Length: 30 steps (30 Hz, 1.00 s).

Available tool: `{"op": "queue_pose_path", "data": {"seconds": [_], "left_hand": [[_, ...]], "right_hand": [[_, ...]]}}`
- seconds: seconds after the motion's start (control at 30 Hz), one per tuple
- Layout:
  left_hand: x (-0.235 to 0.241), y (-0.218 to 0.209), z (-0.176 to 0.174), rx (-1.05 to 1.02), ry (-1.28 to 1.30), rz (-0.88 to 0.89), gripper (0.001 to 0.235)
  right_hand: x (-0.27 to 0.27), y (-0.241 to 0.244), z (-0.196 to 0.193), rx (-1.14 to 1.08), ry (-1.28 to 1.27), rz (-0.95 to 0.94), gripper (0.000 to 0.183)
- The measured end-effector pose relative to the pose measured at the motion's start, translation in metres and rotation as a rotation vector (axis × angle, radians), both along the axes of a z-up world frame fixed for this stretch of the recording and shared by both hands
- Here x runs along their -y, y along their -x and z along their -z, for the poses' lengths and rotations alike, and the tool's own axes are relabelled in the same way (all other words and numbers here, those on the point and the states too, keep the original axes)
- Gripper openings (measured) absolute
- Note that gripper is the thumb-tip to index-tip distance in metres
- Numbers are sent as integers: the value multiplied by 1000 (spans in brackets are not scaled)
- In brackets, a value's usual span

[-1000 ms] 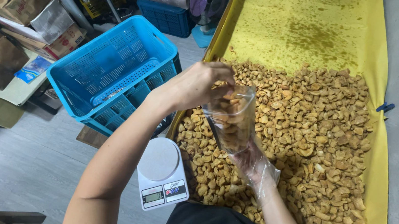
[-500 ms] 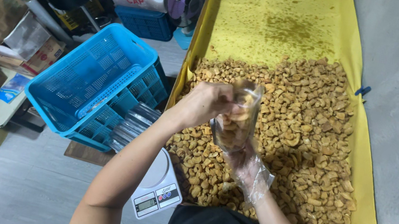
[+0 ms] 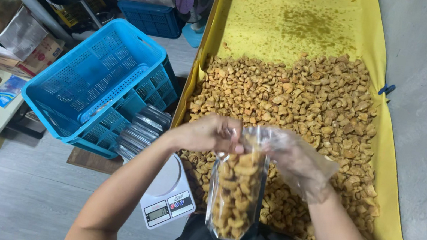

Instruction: The person fills small plastic bags with fried dough snacks using their gloved hands, weighs the bags on a digital scale, and places them into a blue plastic basket.

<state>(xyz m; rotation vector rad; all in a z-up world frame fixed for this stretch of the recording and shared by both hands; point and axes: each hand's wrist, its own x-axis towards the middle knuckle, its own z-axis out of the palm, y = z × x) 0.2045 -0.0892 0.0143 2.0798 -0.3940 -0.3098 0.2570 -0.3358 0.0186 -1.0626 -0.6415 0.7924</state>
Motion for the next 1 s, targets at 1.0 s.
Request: {"op": "queue_pose_path", "data": {"seconds": [1.0], "left_hand": [[4, 75, 36, 168, -64, -539, 27]], "right_hand": [[-51, -13, 61, 457, 577, -189, 24]]}}
